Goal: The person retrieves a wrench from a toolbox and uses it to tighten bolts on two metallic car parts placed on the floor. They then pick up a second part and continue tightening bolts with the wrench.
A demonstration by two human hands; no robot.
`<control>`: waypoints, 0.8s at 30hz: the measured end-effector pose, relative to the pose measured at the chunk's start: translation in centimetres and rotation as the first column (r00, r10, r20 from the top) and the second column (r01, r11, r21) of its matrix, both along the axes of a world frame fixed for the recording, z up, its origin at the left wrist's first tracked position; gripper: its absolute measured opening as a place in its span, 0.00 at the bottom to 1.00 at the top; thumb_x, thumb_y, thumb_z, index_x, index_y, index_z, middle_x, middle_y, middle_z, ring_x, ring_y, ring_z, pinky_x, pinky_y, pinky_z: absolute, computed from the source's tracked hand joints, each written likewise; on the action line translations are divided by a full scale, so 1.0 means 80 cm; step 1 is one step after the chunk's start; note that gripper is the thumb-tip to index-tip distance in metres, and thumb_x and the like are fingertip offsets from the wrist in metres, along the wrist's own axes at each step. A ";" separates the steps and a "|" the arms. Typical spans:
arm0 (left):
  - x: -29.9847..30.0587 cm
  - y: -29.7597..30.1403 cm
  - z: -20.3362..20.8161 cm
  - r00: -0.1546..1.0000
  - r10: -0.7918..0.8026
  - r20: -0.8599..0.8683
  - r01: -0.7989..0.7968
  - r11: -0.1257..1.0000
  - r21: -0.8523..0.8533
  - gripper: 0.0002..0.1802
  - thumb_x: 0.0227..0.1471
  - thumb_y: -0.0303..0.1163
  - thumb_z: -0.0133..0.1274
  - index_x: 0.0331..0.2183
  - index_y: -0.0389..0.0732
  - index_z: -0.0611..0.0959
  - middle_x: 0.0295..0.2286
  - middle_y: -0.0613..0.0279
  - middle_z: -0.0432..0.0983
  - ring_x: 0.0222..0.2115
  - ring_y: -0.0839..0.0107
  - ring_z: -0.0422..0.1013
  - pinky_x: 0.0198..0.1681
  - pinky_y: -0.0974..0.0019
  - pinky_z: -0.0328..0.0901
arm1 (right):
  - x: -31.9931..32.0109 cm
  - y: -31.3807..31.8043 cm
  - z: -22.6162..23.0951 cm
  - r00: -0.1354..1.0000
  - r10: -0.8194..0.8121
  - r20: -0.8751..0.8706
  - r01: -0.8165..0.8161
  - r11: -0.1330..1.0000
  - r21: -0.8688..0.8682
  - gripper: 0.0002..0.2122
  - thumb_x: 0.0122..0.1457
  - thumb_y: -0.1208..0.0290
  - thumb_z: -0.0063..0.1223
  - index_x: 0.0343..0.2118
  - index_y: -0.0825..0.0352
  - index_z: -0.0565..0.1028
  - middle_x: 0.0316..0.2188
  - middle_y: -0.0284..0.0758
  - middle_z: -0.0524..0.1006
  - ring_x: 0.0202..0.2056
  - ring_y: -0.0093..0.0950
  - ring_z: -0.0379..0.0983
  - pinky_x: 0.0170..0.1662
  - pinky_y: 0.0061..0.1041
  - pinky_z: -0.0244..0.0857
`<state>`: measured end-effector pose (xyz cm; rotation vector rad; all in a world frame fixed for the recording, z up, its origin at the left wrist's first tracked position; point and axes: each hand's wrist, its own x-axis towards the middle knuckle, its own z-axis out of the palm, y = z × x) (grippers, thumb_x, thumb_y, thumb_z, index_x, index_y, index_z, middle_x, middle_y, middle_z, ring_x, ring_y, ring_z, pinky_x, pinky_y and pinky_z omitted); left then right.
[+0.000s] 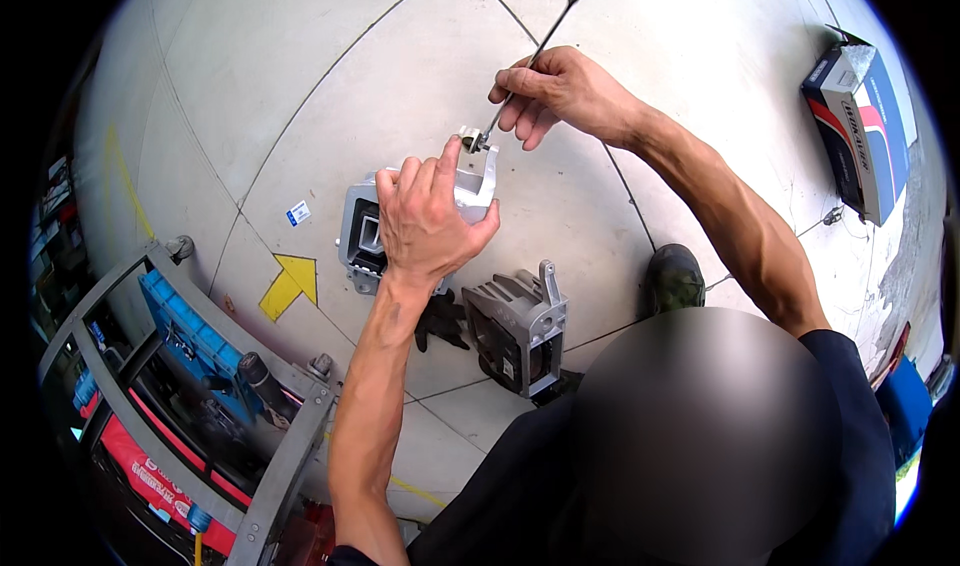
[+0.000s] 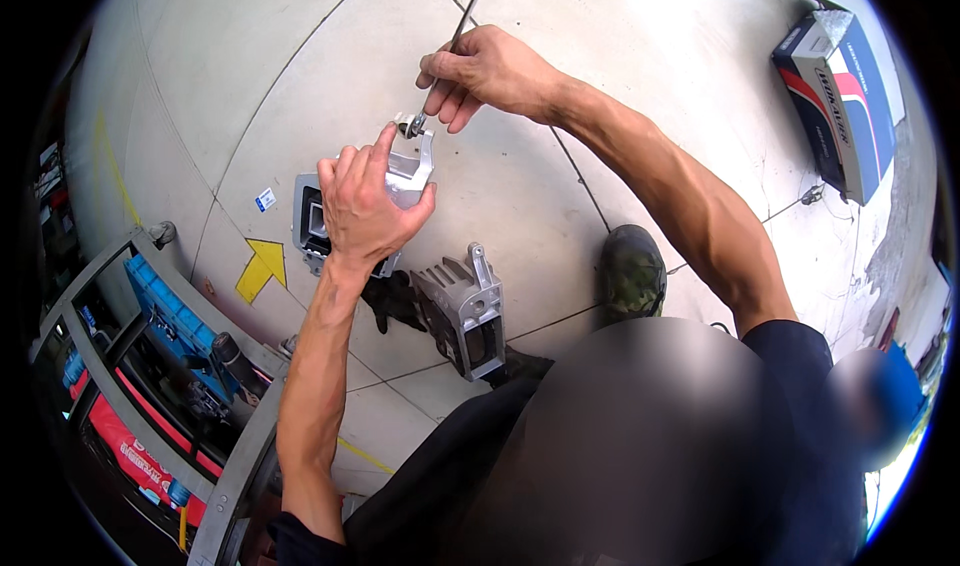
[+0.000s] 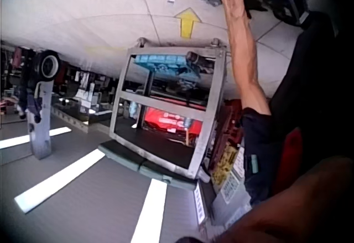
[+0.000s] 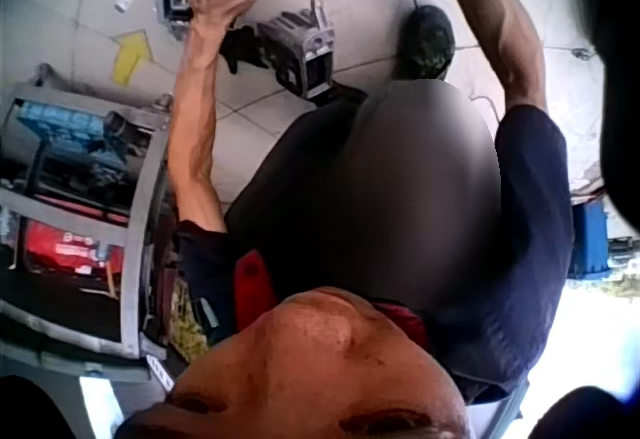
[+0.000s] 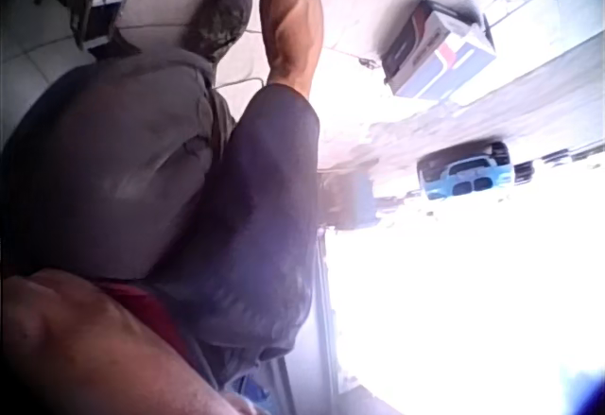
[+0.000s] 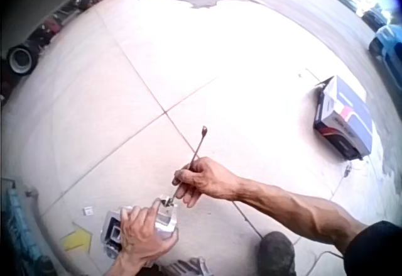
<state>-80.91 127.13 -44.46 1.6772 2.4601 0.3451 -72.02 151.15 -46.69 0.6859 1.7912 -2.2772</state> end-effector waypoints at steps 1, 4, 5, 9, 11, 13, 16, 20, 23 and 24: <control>-0.007 -0.004 0.005 0.999 -0.020 0.049 0.020 1.000 0.006 0.45 0.37 0.43 0.72 0.56 0.34 0.79 0.31 0.62 0.76 0.34 0.65 0.69 0.42 0.58 0.59 | -0.005 -0.002 0.010 1.000 0.021 -0.011 -0.021 1.000 0.009 0.21 0.74 0.57 0.49 0.45 0.74 0.81 0.29 0.39 0.84 0.28 0.23 0.82 0.35 0.24 0.81; -0.031 -0.010 0.037 0.956 -0.020 0.293 0.035 0.998 -0.044 0.46 0.35 0.42 0.72 0.57 0.33 0.80 0.30 0.63 0.74 0.34 0.65 0.68 0.43 0.61 0.60 | -0.018 -0.012 0.030 1.000 0.023 -0.022 -0.022 1.000 0.015 0.22 0.71 0.52 0.54 0.42 0.72 0.82 0.23 0.34 0.82 0.22 0.20 0.79 0.27 0.18 0.76; -0.040 -0.011 0.051 0.923 -0.007 0.385 0.036 0.997 -0.067 0.47 0.34 0.43 0.71 0.57 0.32 0.80 0.29 0.64 0.73 0.34 0.66 0.68 0.44 0.62 0.61 | -0.019 -0.011 0.041 0.999 0.036 -0.028 -0.036 0.999 0.020 0.22 0.71 0.51 0.55 0.41 0.71 0.82 0.21 0.33 0.81 0.20 0.20 0.78 0.24 0.17 0.75; -0.078 -0.030 0.101 0.553 0.214 0.805 -0.107 0.977 -0.186 0.44 0.32 0.41 0.72 0.53 0.30 0.84 0.27 0.68 0.70 0.34 0.71 0.68 0.52 0.65 0.62 | -0.019 -0.014 0.094 0.981 0.029 -0.193 -0.024 0.999 0.027 0.25 0.67 0.48 0.60 0.40 0.73 0.84 0.16 0.30 0.76 0.15 0.17 0.72 0.19 0.15 0.68; -0.096 -0.057 0.091 0.336 0.236 0.912 -0.206 0.963 -0.173 0.46 0.31 0.41 0.72 0.54 0.28 0.83 0.27 0.70 0.70 0.33 0.73 0.68 0.53 0.66 0.62 | -0.024 -0.019 0.121 0.959 -0.049 -0.280 0.056 0.998 0.016 0.24 0.67 0.49 0.60 0.39 0.73 0.84 0.15 0.30 0.76 0.14 0.17 0.71 0.19 0.15 0.68; -0.108 -0.073 0.069 0.163 0.203 0.966 -0.306 0.941 -0.146 0.48 0.28 0.43 0.72 0.53 0.25 0.82 0.26 0.71 0.69 0.33 0.74 0.69 0.58 0.68 0.59 | -0.028 -0.011 0.129 0.946 -0.017 -0.324 0.047 0.995 0.087 0.22 0.69 0.51 0.58 0.43 0.71 0.83 0.21 0.32 0.79 0.20 0.18 0.75 0.25 0.17 0.73; -0.120 -0.073 0.062 0.084 0.216 0.973 -0.216 0.957 -0.194 0.49 0.28 0.46 0.71 0.53 0.27 0.82 0.27 0.71 0.69 0.34 0.75 0.69 0.58 0.70 0.59 | -0.010 -0.012 0.127 0.943 0.107 -0.314 -0.017 0.961 0.275 0.22 0.68 0.50 0.58 0.48 0.68 0.81 0.33 0.35 0.82 0.33 0.22 0.79 0.37 0.24 0.78; -0.113 -0.051 0.054 0.180 0.263 0.948 -0.234 0.947 -0.219 0.51 0.31 0.45 0.68 0.57 0.25 0.79 0.27 0.73 0.68 0.32 0.78 0.67 0.44 0.73 0.61 | 0.034 -0.017 0.080 0.925 0.186 -0.330 -0.114 0.968 0.225 0.21 0.65 0.66 0.62 0.59 0.66 0.76 0.47 0.40 0.81 0.44 0.28 0.81 0.54 0.32 0.79; -0.110 -0.069 0.047 0.162 0.264 0.951 -0.261 0.941 -0.216 0.51 0.33 0.45 0.67 0.57 0.25 0.78 0.27 0.73 0.66 0.31 0.79 0.66 0.41 0.74 0.60 | 0.065 -0.030 0.070 0.941 0.154 -0.300 -0.207 0.966 -0.155 0.27 0.63 0.78 0.50 0.68 0.67 0.68 0.60 0.45 0.75 0.60 0.36 0.75 0.68 0.36 0.67; -0.109 -0.071 0.052 0.167 0.264 0.950 -0.263 0.941 -0.215 0.51 0.33 0.45 0.67 0.57 0.25 0.78 0.26 0.73 0.66 0.31 0.79 0.66 0.41 0.74 0.61 | 0.077 -0.026 0.065 0.948 0.084 -0.306 -0.201 0.905 -0.376 0.27 0.64 0.77 0.50 0.67 0.69 0.68 0.61 0.46 0.75 0.60 0.36 0.75 0.68 0.36 0.66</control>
